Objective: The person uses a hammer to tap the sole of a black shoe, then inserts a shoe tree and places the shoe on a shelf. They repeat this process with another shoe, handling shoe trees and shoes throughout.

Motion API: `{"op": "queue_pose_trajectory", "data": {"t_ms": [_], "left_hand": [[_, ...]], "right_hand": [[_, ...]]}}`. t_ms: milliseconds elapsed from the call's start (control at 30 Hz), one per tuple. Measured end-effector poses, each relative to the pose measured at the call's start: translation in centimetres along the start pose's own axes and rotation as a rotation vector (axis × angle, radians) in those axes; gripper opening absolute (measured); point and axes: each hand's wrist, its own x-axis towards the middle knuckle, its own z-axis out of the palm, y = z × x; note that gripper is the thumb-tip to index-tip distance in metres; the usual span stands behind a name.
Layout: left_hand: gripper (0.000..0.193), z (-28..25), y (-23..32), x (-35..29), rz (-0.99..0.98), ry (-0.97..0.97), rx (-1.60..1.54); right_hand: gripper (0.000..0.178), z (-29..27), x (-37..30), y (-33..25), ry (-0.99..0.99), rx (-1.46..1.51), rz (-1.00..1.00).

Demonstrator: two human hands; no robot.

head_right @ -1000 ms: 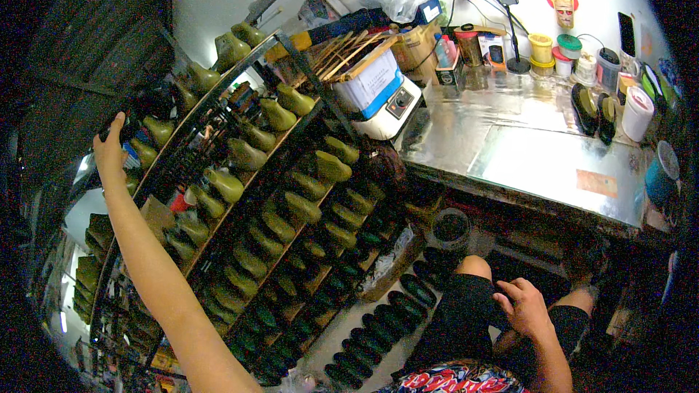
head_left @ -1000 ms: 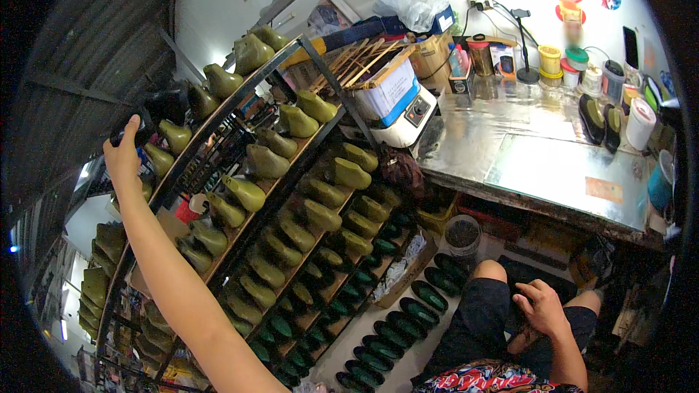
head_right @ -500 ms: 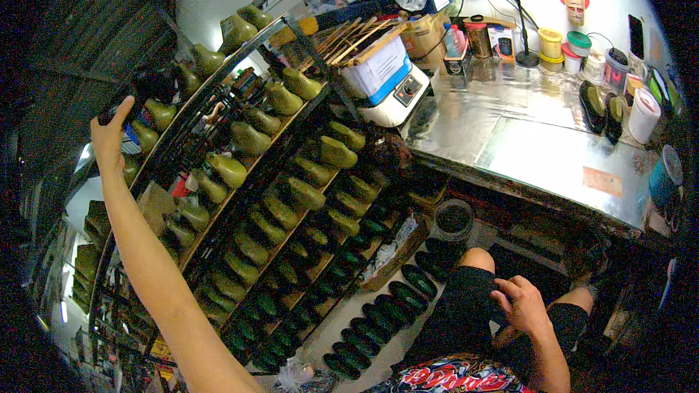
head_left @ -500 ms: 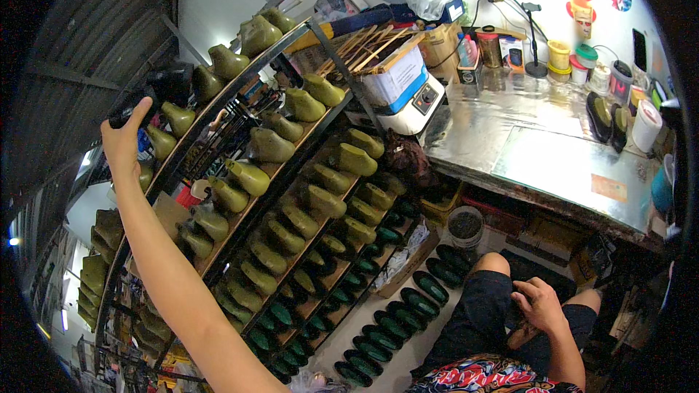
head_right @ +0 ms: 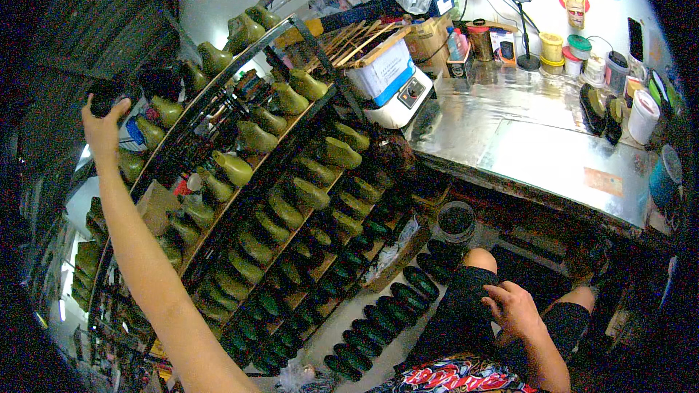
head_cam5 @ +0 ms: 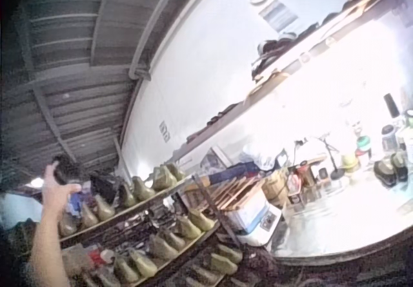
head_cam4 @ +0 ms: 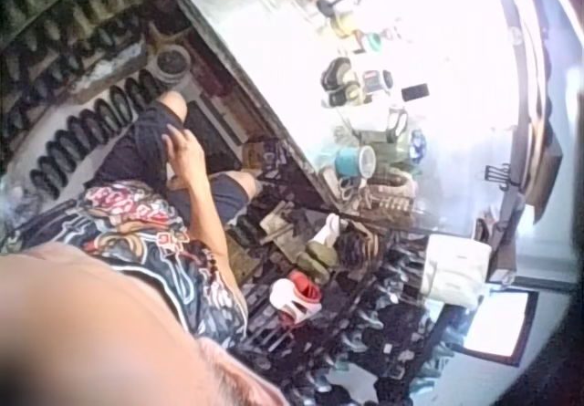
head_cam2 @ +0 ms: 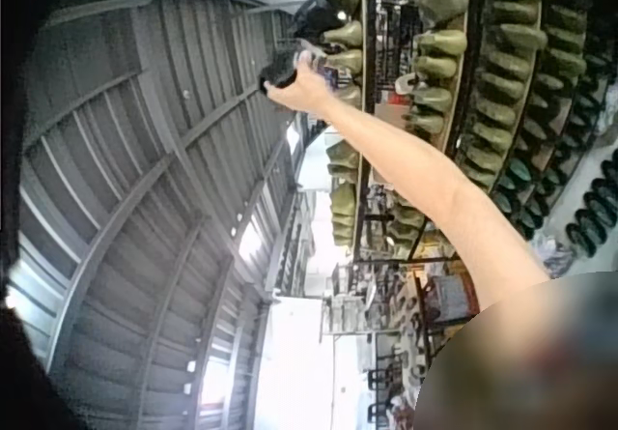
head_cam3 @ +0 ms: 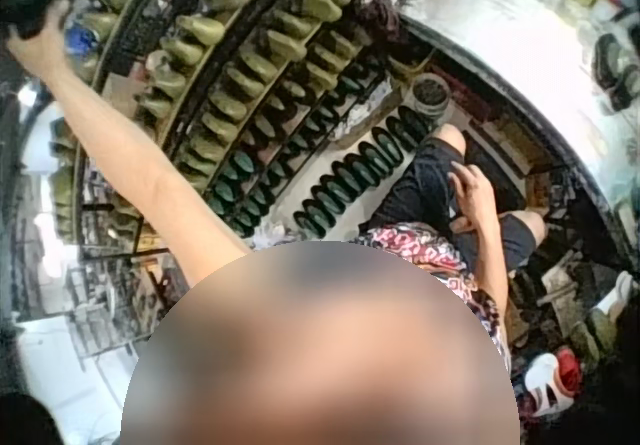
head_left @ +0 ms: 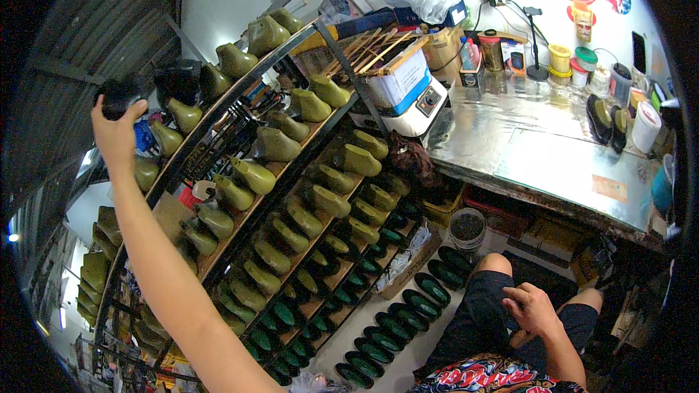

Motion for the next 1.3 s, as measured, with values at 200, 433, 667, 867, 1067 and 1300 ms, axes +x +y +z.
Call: {"op": "queue_pose_trajectory", "data": {"t_ms": [200, 433, 667, 867, 1067, 1300], "left_hand": [[0.107, -4.0, -1.8, 1.9, 0.180, -0.122, 0.318], [0.114, -3.3, -2.5, -0.2, -0.173, -0.622, 0.216], [0.103, -4.6, -3.2, -3.5, 0.142, -0.254, 0.221], [0.033, -6.6, 2.8, -20.1, 0.022, -0.046, -0.297], [0.035, -0.8, 6.4, -49.5, -0.782, -1.178, -0.631], [0.097, 15.1, 0.7, -66.3, -0.862, -0.789, -0.059]], "right_hand": [[0.031, 0.0, -0.1, 0.3, 0.005, -0.003, 0.018], [0.031, 0.7, 0.6, 0.2, -0.034, -0.011, -0.018], [0.030, 0.6, 0.3, 0.1, -0.004, 0.009, 0.020], [0.028, 0.4, -0.2, 0.7, -0.019, 0.008, 0.070], [0.026, -0.1, -0.4, 1.3, -0.010, 0.020, 0.085], [0.027, -0.9, 0.7, 0.9, -0.028, -0.088, 0.103]]}}
